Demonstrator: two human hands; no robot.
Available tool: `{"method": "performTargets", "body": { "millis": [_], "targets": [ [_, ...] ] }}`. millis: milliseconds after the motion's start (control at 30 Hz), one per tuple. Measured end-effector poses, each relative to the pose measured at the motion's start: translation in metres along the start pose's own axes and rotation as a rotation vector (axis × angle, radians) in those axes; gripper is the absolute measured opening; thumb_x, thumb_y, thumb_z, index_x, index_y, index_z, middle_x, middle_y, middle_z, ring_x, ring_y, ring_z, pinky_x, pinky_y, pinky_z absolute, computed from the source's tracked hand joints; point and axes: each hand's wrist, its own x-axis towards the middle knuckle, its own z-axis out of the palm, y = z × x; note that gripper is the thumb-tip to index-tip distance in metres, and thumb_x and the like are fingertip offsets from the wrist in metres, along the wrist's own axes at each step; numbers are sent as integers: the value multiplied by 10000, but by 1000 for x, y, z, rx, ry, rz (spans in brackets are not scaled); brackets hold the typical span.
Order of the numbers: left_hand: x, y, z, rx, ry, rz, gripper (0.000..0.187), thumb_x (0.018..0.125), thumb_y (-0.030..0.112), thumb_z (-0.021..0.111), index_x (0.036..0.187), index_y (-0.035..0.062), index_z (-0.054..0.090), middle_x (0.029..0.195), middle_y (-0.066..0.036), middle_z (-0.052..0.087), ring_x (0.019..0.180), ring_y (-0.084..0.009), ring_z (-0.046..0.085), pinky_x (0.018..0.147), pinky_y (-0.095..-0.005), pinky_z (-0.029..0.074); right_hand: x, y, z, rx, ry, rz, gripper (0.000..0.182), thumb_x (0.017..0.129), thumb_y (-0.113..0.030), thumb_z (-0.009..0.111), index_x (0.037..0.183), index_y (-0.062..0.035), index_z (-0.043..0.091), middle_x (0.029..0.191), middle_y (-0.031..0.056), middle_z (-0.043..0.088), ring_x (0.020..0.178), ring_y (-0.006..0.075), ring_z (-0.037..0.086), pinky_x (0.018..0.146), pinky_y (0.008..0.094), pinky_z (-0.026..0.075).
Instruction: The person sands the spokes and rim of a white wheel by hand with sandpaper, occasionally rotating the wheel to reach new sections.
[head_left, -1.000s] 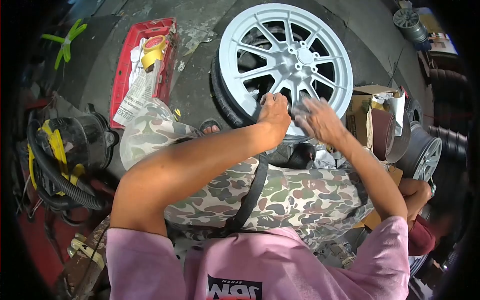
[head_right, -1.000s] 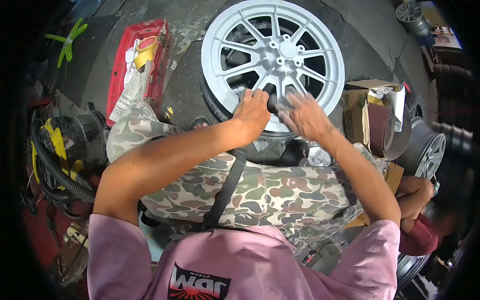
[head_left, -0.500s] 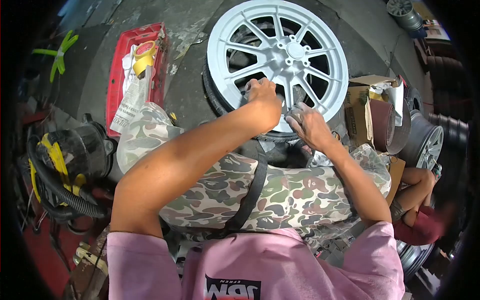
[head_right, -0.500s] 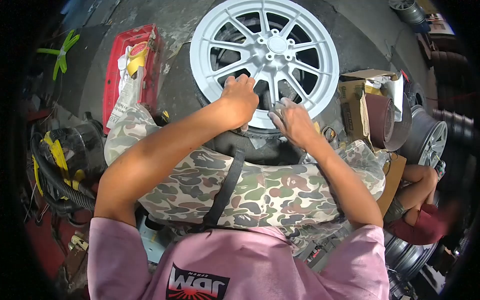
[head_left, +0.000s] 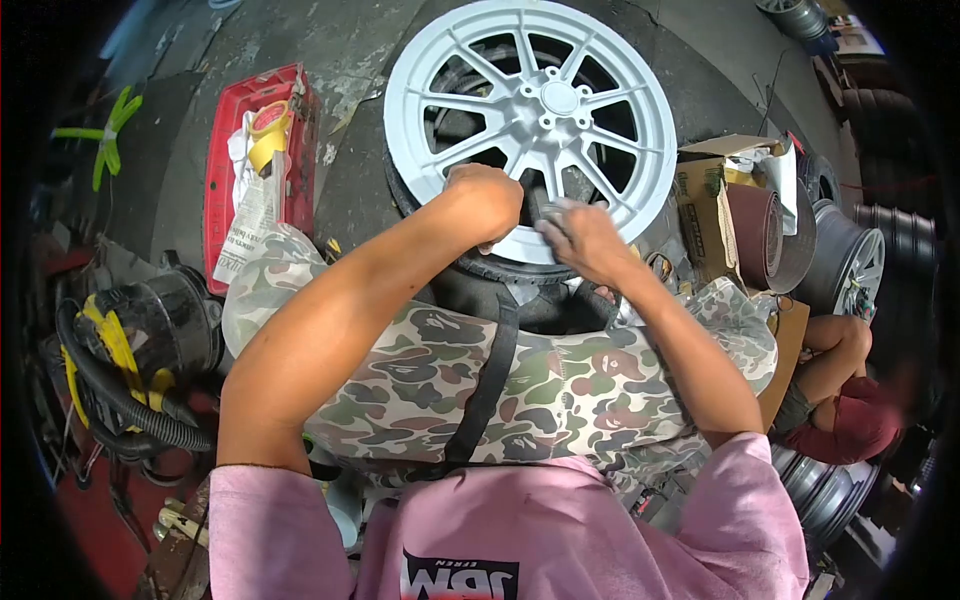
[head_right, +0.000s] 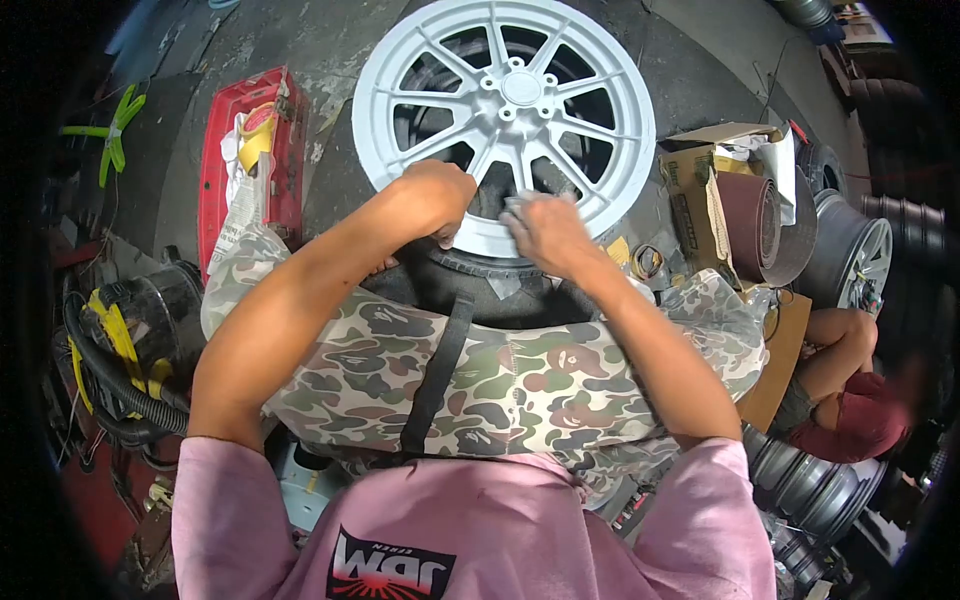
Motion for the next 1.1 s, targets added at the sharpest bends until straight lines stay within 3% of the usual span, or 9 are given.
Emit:
{"method": "performTargets", "body": {
  "millis": [467,533,600,667,733,833,967,1033,1100],
  "targets": [
    [-7,-5,10,-70,55,-2,415,682,279,884,1013,59,766,1034,-136,746,971,-305,721,824,-415,576,-20,-16,-2,9,84,-185,229,968,-212,589,1032,-19,695,1020,161,612,933,333,602,766,441,424],
    [-9,-6,13,-67,48,24,447,674,314,899,970,11,757,1035,-179,736,979,-324,717,830,-402,583,0,-34,19,-28,344,-332,233,965,-212,595,1050,-20,697,997,147,601,912,322,591,762,440,421],
    [-6,-3,16,-49,60,11,328,709,178,824,1028,117,779,1019,-89,758,958,-296,726,788,-427,576,-9,-32,14,-53,239,-291,250,962,-222,594,1086,-31,697,972,139,588,896,314,577,767,447,417],
    [-2,-4,18,-37,42,5,318,713,149,804,1028,116,779,1008,-85,758,950,-301,727,777,-436,575,-27,-15,-3,-149,104,-135,272,991,-289,555,1053,-79,716,1117,147,631,1012,301,597,869,456,430],
    [-3,-4,15,-69,-26,-46,508,684,303,888,1074,15,735,1203,-174,682,1056,-344,689,865,-410,577,-34,-6,-11,-190,78,-92,285,994,-302,551,1025,-78,723,1058,135,630,995,289,587,865,436,423],
    [-7,-2,12,-71,-36,-65,550,689,312,886,1122,17,719,1284,-179,631,1094,-350,671,872,-426,575,-24,-20,-12,-114,46,-82,283,990,-290,552,911,-59,695,940,141,599,900,308,585,820,442,428],
    [0,-6,15,-56,-52,-45,558,690,316,889,1134,23,719,1307,-182,610,1088,-361,669,876,-435,573,5,-46,11,211,350,-214,325,1005,-281,517,850,-26,647,920,203,640,887,372,625,803,500,468],
    [0,-3,16,-47,-52,-54,544,693,303,886,1127,19,720,1321,-191,598,1080,-373,668,880,-434,571,-2,-30,-9,339,-38,88,345,1017,-285,492,854,-19,638,865,222,629,870,401,624,811,520,475],
    [-5,-3,21,-49,15,-46,492,693,280,881,1112,67,738,1276,-150,628,1083,-337,672,869,-435,564,-25,12,-19,138,-25,-26,354,1020,-297,485,888,-11,647,868,212,634,868,391,622,821,502,481]
  ]
}}
